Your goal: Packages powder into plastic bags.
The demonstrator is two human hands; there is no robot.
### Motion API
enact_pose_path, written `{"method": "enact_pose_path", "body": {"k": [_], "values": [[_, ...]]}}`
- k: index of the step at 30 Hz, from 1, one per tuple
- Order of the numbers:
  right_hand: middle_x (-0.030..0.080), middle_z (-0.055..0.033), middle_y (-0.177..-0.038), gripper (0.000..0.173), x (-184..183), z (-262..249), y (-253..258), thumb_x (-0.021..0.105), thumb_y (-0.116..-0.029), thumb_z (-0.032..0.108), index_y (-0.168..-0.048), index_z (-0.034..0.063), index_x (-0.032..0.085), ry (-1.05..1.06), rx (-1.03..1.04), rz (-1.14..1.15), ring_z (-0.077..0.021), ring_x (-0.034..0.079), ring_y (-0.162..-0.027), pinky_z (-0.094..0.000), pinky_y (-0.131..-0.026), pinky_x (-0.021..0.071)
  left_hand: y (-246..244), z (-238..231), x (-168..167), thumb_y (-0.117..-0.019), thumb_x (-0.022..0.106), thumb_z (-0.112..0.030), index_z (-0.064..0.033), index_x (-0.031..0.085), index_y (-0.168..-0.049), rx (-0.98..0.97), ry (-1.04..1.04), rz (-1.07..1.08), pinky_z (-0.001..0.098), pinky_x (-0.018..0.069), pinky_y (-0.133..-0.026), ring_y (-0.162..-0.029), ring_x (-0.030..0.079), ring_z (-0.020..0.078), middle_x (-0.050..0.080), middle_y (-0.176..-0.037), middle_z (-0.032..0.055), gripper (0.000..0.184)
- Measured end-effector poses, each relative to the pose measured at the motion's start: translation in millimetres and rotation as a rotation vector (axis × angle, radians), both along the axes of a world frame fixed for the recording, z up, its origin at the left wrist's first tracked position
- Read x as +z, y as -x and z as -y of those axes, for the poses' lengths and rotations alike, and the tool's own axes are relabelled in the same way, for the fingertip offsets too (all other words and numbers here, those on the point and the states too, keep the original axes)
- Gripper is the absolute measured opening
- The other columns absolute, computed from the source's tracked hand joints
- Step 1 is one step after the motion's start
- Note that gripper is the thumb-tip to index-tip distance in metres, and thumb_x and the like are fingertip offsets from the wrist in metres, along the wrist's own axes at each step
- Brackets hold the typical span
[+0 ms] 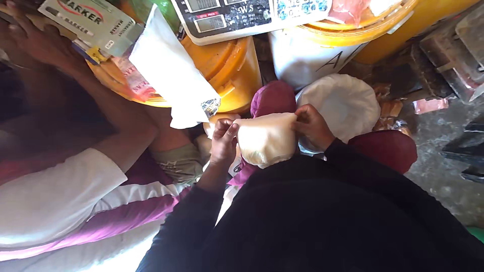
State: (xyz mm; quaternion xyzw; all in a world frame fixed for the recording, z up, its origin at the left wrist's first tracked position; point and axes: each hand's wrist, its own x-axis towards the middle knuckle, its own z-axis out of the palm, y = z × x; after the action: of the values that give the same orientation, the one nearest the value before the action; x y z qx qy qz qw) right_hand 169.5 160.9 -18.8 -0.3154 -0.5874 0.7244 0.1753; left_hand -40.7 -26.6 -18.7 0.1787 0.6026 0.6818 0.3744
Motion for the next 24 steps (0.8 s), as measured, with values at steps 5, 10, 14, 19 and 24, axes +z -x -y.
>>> {"method": "enact_pose_path", "body": {"k": [5,10,14,19,24], "values": [[0.067,-0.0078,-0.103,0.028,1,-7,4,0.069,-0.097,0.017,-0.12,0.0044,0.058,-0.013,0.1,0.112,-0.0141,0.068,-0.086,-0.0354,-0.076,0.0612,2,5,6,-0.1012,0.052,-0.019,-0.0264,0.062,-0.104,-0.053,0.111,0.011,0.0234,0.059,-0.073,-0.084,0.067,0.0021,0.07,-0.095,-0.0115,0.012],[0.068,-0.0094,-0.106,0.026,15,-8,0,0.059,-0.1038,0.019,-0.125,0.0034,0.06,0.096,0.149,0.165,-0.0163,0.07,-0.088,-0.0368,-0.078,0.0615,9,6,14,-0.0947,0.063,-0.048,-0.0261,0.058,-0.116,-0.178,0.259,-0.004,0.0262,0.0593,-0.073,-0.087,0.068,0.0044,0.068,-0.1,-0.0102,0.031],[0.064,-0.0004,-0.087,0.009,18,-8,-4,0.056,-0.1028,0.012,-0.096,0.0079,0.06,0.169,0.191,0.072,-0.0098,0.065,-0.075,-0.0313,-0.07,0.0598,12,4,14,-0.0938,0.067,-0.048,-0.0296,0.068,-0.096,-0.173,0.113,-0.005,0.0231,0.0581,-0.076,-0.088,0.067,0.0019,0.072,-0.098,-0.0124,0.018],[0.067,-0.0136,-0.114,0.033,10,-3,-4,0.048,-0.1089,0.02,-0.137,0.0052,0.054,0.193,0.199,0.224,-0.0206,0.071,-0.092,-0.0398,-0.079,0.062,9,3,8,-0.102,0.053,-0.042,-0.02,0.059,-0.121,-0.191,0.261,-0.017,0.0269,0.0597,-0.076,-0.089,0.068,0.0051,0.069,-0.102,-0.0081,0.03],[0.063,-0.0043,-0.087,0.018,21,-2,0,0.047,-0.1085,0.019,-0.105,0.0053,0.058,0.209,0.183,0.162,-0.0118,0.064,-0.075,-0.0315,-0.069,0.0578,7,3,15,-0.0907,0.074,-0.039,-0.0287,0.07,-0.095,-0.236,0.087,-0.062,0.0198,0.0578,-0.067,-0.078,0.067,0.0004,0.071,-0.092,-0.0125,0.012]]}}
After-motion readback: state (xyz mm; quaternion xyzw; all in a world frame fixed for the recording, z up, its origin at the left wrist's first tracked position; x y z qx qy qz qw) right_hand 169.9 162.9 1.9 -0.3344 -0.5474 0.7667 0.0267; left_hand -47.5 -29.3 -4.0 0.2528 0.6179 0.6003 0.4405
